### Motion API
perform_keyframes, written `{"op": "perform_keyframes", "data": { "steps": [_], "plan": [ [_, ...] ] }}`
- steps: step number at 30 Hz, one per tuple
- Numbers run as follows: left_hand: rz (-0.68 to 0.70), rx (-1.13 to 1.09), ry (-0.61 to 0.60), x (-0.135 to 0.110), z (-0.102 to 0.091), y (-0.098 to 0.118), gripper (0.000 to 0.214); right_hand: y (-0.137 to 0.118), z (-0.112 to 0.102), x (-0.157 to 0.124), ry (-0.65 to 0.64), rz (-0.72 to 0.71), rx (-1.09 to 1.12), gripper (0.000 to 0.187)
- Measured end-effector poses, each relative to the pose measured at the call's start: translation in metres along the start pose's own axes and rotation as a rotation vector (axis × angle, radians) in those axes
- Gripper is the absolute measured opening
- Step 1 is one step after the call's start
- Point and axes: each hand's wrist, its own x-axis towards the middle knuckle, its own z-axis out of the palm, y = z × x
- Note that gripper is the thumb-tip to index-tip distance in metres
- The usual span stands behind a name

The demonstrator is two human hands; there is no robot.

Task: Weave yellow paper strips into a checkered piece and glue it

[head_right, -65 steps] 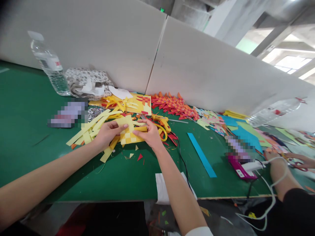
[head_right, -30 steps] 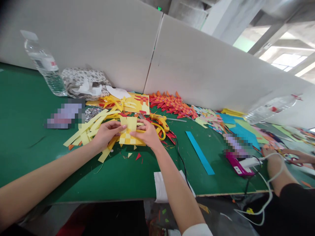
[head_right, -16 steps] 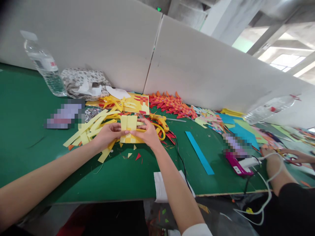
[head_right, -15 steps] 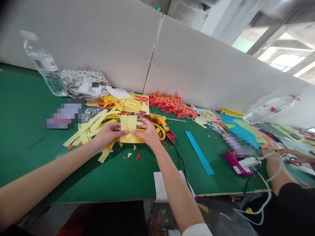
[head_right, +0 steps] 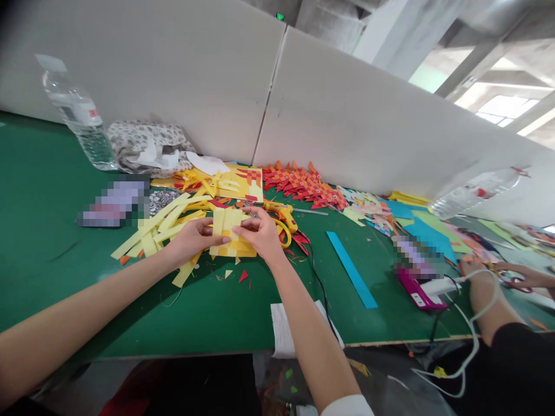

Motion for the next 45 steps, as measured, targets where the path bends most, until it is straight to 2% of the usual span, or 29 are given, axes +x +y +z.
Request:
{"op": "perform_keyframes", "data": {
  "steps": [7, 12, 16, 23, 28, 34, 40, 45],
  "plan": [
    [0.008, 0.008, 0.027, 0.000, 0.000, 0.001, 0.046, -0.002, -0.002, -0.001, -0.009, 0.003, 0.007, 0.052],
    [-0.030, 0.012, -0.005, -0.001, 0.002, 0.001, 0.048, -0.002, 0.001, -0.001, -0.006, 0.009, -0.006, 0.052],
    [-0.025, 0.028, 0.018, -0.001, 0.003, 0.001, 0.043, -0.002, 0.003, -0.002, -0.006, 0.023, 0.004, 0.053],
    [0.004, -0.049, 0.059, 0.003, -0.001, -0.002, 0.038, -0.004, -0.005, 0.001, -0.027, 0.023, -0.016, 0.059],
    [-0.013, -0.041, 0.088, 0.004, -0.004, -0.004, 0.038, -0.003, -0.004, 0.002, 0.035, -0.002, -0.001, 0.056],
    [0.025, -0.067, 0.106, 0.003, -0.004, -0.001, 0.035, -0.003, -0.004, 0.002, -0.062, 0.110, 0.069, 0.068],
    [0.049, -0.078, 0.108, 0.003, -0.002, -0.002, 0.039, 0.004, -0.003, 0.001, -0.074, 0.032, 0.069, 0.064],
    [0.060, -0.050, 0.161, 0.003, -0.003, -0.002, 0.041, 0.006, 0.001, 0.002, -0.058, 0.003, 0.076, 0.060]
  ]
}}
